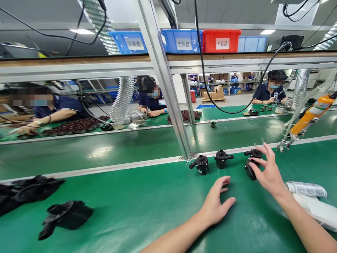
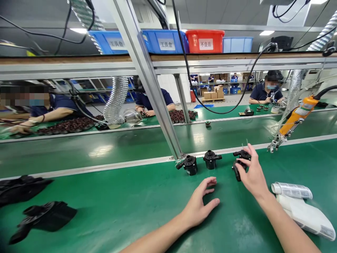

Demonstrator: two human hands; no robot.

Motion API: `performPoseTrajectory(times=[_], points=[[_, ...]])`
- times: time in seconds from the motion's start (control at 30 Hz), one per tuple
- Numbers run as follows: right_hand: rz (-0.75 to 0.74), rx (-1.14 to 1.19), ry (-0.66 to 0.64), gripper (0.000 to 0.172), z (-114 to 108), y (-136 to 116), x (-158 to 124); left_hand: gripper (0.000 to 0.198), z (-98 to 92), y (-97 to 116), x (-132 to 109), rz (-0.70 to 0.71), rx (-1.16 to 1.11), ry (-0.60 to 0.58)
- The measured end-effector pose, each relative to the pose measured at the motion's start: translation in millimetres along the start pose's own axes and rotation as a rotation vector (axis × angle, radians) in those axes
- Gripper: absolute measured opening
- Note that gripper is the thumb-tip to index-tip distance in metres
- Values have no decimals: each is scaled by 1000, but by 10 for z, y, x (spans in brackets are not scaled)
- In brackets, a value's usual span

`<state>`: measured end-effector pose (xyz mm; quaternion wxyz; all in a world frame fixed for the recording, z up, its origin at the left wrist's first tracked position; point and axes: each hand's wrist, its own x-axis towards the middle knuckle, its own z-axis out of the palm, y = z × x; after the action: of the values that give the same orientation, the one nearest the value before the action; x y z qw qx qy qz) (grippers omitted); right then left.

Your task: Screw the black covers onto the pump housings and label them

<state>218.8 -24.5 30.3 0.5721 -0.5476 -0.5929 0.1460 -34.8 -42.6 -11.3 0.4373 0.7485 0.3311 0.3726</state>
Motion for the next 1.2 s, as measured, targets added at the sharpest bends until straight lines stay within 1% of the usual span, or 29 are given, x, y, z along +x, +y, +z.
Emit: performPoseTrajectory(times=[0.07,0.1,0.13,0.2,0.23,0.3,0.33,0.4,0.47,0.5,0.67,0.77,1.0,1.13,1.2], points=[[10,140,-36,88,141,-187,-141,88,41,-38,7,-51,-127,-12],[34,220,-65,90,211,-282,-211,97,58,-48,10,-62,-192,-24],[64,294,-97,92,274,-366,-272,101,70,-54,12,-72,-266,-42],[102,381,-139,92,362,-479,-356,99,72,-54,22,-99,-444,-81],[103,387,-128,89,383,-504,-377,96,59,-51,29,-125,-548,-103],[105,372,-89,77,381,-499,-391,92,10,-39,52,-195,-749,-131],[122,378,-95,70,366,-479,-392,90,-20,-33,67,-231,-827,-132],[192,443,-192,60,331,-435,-395,84,-80,-24,100,-290,-916,-112],[270,519,-312,60,316,-409,-407,80,-119,-28,128,-311,-935,-83],[299,541,-339,62,321,-406,-415,80,-126,-36,139,-313,-933,-74],[397,539,-297,81,391,-451,-443,89,-90,-131,157,-284,-902,-80],[426,527,-290,87,407,-471,-451,99,-66,-180,158,-266,-885,-86],[437,480,-281,93,429,-464,-469,104,-55,-176,162,-255,-866,-64],[397,436,-271,91,433,-469,-485,104,-50,-174,164,-253,-872,-61],[337,349,-269,85,430,-458,-511,102,-48,-180,164,-247,-873,-61]])
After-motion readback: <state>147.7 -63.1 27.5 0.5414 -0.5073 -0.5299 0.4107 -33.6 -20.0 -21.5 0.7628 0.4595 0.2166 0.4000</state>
